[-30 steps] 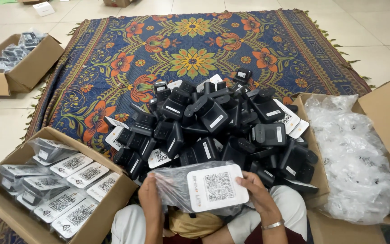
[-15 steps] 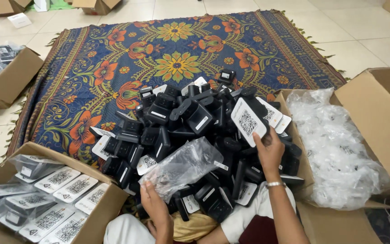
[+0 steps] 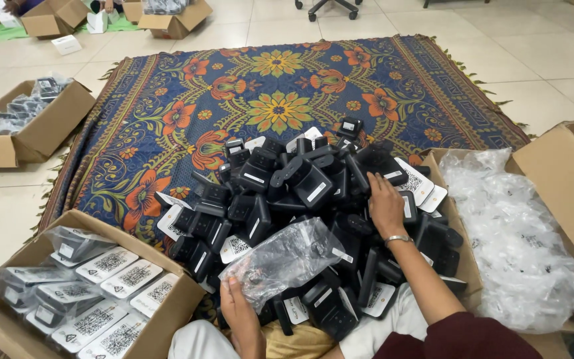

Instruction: The person sorts and packs small electronic devices into cardboard boxes while sitting on a patterned rug.

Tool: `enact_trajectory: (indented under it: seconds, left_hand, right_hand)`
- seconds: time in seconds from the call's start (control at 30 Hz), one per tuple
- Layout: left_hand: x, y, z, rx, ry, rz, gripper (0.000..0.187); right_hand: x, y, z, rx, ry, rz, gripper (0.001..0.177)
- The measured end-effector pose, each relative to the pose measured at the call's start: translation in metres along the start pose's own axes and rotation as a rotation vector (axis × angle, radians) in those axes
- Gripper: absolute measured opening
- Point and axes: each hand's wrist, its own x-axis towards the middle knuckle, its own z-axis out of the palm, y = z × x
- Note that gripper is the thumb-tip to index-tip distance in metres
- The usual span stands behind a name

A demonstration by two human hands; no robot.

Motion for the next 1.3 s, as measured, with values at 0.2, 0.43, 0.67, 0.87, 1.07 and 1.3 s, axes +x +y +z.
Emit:
enact_trajectory:
  seconds: [0.2,0.43,0.67,0.87,1.07,1.3]
  left_hand:
    - [0.01,-0.024,0.002,0.052,-0.018,0.127,0.038]
    - [-0.009,0.011,0.046,-0.023,-0.134,0.01,0.039]
    - [-0.019,0.008,0.093,0.033,-0.327,0.128,0.038]
    - [-0.043,-0.011,0.132,0.433,-0.452,0.203,0.028]
    - [-0.087,-0.046,0.177,0.663,-0.784,0.63,0.025]
    - [-0.135,-0.074,0.237,0.769,-1.113,0.754,0.049]
  right_hand:
    - [0.002,0.002,-0.013,0.188,-0.116,0.108,0.067]
    - [-0.032,-0.047,-0.063,0.519,-0.04,0.146,0.071]
    - [-0.075,-0.095,-0.097,1.323,-0.472,0.094,0.104]
    - [-0.087,-0.089,-0.124,1.811,-0.518,0.291,0.109]
    - [-0.112,-0.038,-0.123,1.65,-0.282,0.418,0.087]
    - [-0.121,0.066,-0.132,0.684,0.257,0.615,0.034]
